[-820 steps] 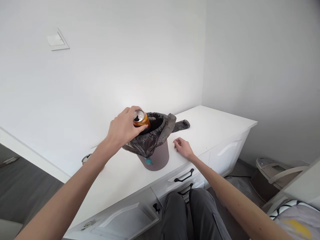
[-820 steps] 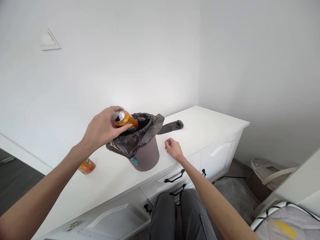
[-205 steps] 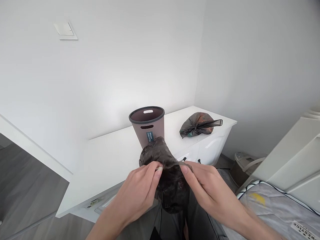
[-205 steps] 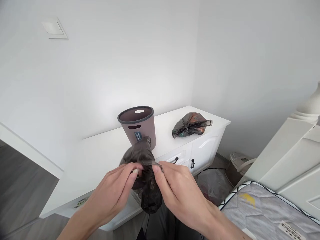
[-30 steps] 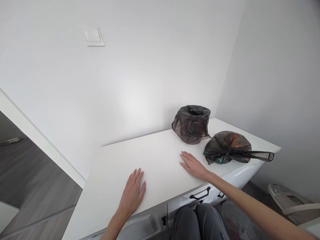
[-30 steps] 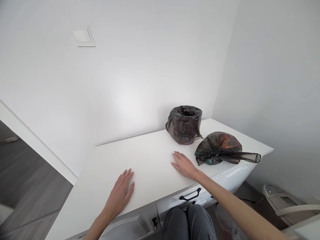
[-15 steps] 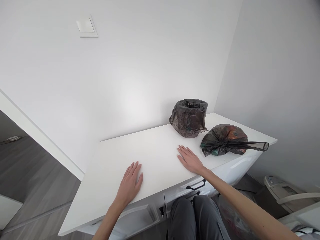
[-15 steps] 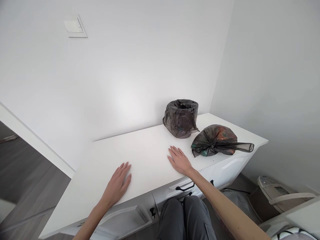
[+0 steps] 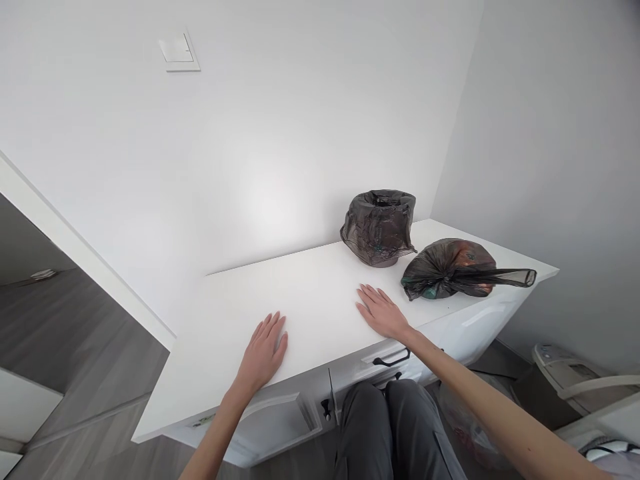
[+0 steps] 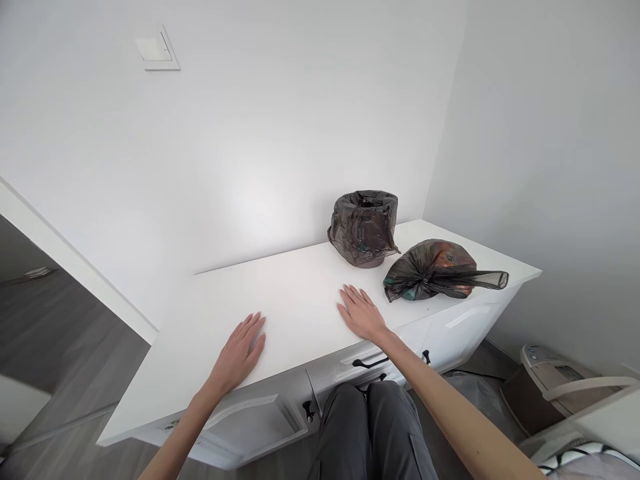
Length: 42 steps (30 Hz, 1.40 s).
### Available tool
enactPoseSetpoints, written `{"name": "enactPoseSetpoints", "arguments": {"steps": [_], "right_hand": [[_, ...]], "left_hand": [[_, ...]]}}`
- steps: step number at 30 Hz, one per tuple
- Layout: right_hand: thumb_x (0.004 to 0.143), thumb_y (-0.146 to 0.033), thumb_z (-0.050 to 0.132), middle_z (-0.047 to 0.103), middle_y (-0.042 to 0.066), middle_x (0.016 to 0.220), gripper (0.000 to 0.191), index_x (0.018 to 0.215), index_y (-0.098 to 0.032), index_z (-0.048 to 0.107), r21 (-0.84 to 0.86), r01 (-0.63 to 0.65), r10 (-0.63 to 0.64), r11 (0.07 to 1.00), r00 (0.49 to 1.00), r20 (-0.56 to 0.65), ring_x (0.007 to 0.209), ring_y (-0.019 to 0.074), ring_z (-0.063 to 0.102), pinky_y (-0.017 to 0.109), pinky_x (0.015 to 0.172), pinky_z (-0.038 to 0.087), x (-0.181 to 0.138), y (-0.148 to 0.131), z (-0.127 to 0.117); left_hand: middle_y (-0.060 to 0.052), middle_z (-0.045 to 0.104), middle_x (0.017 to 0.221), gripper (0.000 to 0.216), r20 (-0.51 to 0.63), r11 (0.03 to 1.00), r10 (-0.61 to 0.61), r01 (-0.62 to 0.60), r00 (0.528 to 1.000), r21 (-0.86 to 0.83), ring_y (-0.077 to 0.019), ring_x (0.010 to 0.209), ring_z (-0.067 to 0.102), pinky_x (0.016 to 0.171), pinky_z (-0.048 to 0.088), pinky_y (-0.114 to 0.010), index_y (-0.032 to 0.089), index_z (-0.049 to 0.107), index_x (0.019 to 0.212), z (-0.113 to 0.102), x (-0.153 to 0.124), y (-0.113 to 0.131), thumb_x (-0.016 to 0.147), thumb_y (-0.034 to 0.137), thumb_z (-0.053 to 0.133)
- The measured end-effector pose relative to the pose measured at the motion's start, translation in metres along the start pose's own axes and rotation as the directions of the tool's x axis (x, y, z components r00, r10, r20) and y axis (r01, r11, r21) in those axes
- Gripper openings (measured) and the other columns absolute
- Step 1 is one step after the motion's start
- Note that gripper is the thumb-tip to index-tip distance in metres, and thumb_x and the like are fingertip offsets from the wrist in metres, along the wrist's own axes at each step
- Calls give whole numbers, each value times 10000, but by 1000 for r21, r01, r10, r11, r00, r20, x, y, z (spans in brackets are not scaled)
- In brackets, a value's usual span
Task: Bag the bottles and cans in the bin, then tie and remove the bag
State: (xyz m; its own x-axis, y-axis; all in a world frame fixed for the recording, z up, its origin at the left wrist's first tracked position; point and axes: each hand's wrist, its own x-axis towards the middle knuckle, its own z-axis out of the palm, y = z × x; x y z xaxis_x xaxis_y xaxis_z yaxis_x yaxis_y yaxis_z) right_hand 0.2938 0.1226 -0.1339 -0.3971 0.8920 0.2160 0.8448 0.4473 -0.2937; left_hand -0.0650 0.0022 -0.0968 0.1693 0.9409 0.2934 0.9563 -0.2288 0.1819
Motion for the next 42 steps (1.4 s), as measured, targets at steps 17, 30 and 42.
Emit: {"name": "enactPoseSetpoints", "arguments": {"steps": [17, 30, 42], "right_hand": [[1082, -513, 176, 265, 105, 1706, 699, 1627, -106, 339, 7, -14, 14, 1000, 1000, 24, 1596, 244, 199, 449, 1313, 98, -2, -6, -9], [1083, -484, 186, 248, 89, 1713, 683, 1631, -103, 329, 13, -36, 35, 999, 998, 45, 1600, 226, 183, 429, 1314, 82, -4, -11, -17], [1083, -482, 188, 275, 99, 1703, 674, 1627, -115, 341, -1, -29, 29, 1000, 999, 31, 1596, 227, 200, 434, 1311, 102, -3, -8, -14]], "left_hand": [[-39, 370, 1673, 576, 43, 998, -30, 27, 999, 58, -250, 1570, 298, 1282, 288, -522, 243, 414, 1590, -3, 4, 3, 1084, 480, 274], [-14, 373, 1669, 570, 63, 996, -59, 55, 996, 64, -244, 1567, 303, 1288, 292, -489, 263, 430, 1584, -10, 5, 11, 1080, 483, 278], [-48, 378, 1665, 584, 69, 997, -53, 49, 996, 55, -257, 1569, 300, 1282, 293, -518, 225, 440, 1578, -10, 6, 12, 1082, 485, 273]]}}
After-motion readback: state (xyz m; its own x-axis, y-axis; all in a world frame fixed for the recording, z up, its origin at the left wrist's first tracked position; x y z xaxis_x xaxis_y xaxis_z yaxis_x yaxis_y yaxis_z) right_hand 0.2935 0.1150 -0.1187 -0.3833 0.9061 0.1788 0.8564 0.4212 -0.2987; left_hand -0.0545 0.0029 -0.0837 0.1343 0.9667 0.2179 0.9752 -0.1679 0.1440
